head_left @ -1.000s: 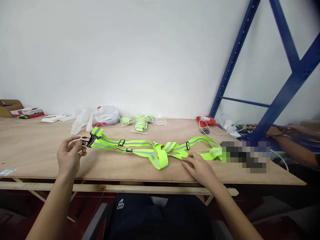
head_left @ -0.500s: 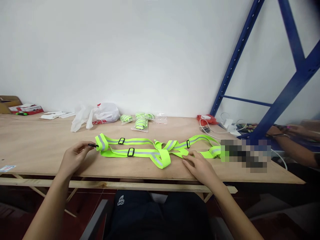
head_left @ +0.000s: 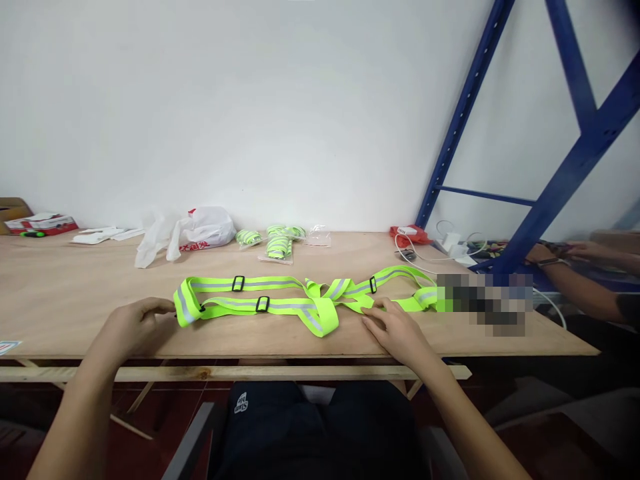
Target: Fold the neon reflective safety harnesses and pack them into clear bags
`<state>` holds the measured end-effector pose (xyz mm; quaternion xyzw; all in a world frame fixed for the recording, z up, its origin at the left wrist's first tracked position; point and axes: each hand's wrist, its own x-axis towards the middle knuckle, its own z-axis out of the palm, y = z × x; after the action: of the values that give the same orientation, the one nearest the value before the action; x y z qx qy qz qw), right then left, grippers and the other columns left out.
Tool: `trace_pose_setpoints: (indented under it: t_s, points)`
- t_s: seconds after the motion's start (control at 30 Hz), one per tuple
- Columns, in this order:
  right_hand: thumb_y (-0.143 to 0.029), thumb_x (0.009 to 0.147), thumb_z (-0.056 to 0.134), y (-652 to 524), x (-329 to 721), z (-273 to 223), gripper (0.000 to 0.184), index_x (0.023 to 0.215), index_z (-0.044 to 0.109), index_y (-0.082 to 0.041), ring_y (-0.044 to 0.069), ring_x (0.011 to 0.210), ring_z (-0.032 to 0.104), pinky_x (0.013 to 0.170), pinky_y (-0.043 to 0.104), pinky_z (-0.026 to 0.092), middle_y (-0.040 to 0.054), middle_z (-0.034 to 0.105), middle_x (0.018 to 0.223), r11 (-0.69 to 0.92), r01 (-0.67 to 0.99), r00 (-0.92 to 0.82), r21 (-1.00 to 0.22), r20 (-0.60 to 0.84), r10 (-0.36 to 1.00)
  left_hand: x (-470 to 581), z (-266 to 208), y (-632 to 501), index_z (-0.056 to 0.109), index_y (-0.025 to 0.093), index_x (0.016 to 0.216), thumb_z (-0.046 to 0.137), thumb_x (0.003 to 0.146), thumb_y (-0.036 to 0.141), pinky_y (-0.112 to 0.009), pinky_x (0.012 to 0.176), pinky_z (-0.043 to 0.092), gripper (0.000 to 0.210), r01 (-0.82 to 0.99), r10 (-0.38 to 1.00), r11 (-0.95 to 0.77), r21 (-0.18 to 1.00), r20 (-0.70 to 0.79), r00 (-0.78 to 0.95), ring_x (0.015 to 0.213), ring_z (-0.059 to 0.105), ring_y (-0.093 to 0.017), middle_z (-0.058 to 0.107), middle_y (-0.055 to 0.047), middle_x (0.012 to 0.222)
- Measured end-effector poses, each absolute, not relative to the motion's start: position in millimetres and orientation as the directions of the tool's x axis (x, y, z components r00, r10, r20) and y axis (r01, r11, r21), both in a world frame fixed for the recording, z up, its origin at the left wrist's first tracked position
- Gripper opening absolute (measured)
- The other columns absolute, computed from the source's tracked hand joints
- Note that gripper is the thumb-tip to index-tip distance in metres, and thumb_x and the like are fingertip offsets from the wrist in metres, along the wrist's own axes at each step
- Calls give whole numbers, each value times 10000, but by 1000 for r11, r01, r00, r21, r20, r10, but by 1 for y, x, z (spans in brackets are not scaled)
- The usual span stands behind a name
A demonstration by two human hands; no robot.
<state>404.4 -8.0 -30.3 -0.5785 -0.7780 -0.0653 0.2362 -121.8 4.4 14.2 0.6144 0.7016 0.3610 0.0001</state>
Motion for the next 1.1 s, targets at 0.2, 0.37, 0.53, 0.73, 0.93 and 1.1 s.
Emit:
trace_pose_setpoints:
  t_s: [0.2, 0.37, 0.53, 0.73, 0.93, 1.1]
  points:
    - [-361, 966, 480, -8, 403, -31, 323, 1085, 749, -228, 260, 999, 636, 868, 384, 517, 104, 655, 1108, 330, 928, -226, -172, 444, 867, -77, 35, -12, 669, 236, 915, 432, 747, 315, -362, 736, 527, 302, 900, 767, -107, 422, 612, -195, 740, 672, -260, 736, -22, 826]
    - [-348, 960, 482, -7, 403, -33, 319, 1108, 735, -222, 256, 982, 642, 848, 372, 518, 102, 667, 1063, 342, 926, -231, -160, 476, 848, -8, 24, -8, 666, 214, 1147, 397, 893, 378, -364, 995, 485, 405, 816, 850, -449, 365, 456, 264, 1144, 630, -279, 701, -92, 1211]
    - [-355, 946, 502, -7, 404, -34, 309, 1100, 734, -222, 255, 947, 634, 833, 374, 507, 100, 664, 1018, 336, 933, -233, -128, 496, 836, 13, -6, 0, 535, 213, 1408, 413, 973, 440, -412, 1144, 382, 506, 749, 839, -542, 380, 290, 460, 1358, 485, -279, 526, -111, 1476]
    - [-368, 946, 523, -5, 405, -33, 309, 1122, 731, -222, 273, 933, 616, 810, 388, 496, 101, 647, 961, 317, 945, -245, -83, 465, 851, 13, -15, 2, 525, 223, 1417, 422, 983, 470, -392, 1116, 416, 510, 765, 859, -509, 395, 287, 423, 1321, 526, -275, 564, -103, 1438]
    - [-323, 984, 457, -4, 406, -35, 326, 1052, 757, -214, 270, 924, 613, 824, 393, 497, 107, 651, 949, 368, 927, -289, -66, 498, 817, 19, -11, 4, 609, 212, 1312, 458, 976, 470, -382, 1045, 449, 449, 779, 849, -516, 358, 334, 409, 1227, 572, -289, 607, -128, 1337]
    - [-205, 925, 479, -3, 407, -35, 279, 1001, 747, -206, 264, 911, 621, 807, 382, 509, 97, 660, 924, 391, 918, -305, -70, 505, 807, 21, -12, 4, 567, 242, 1385, 495, 956, 439, -374, 997, 451, 478, 793, 855, -501, 345, 341, 392, 1164, 573, -283, 599, -122, 1276]
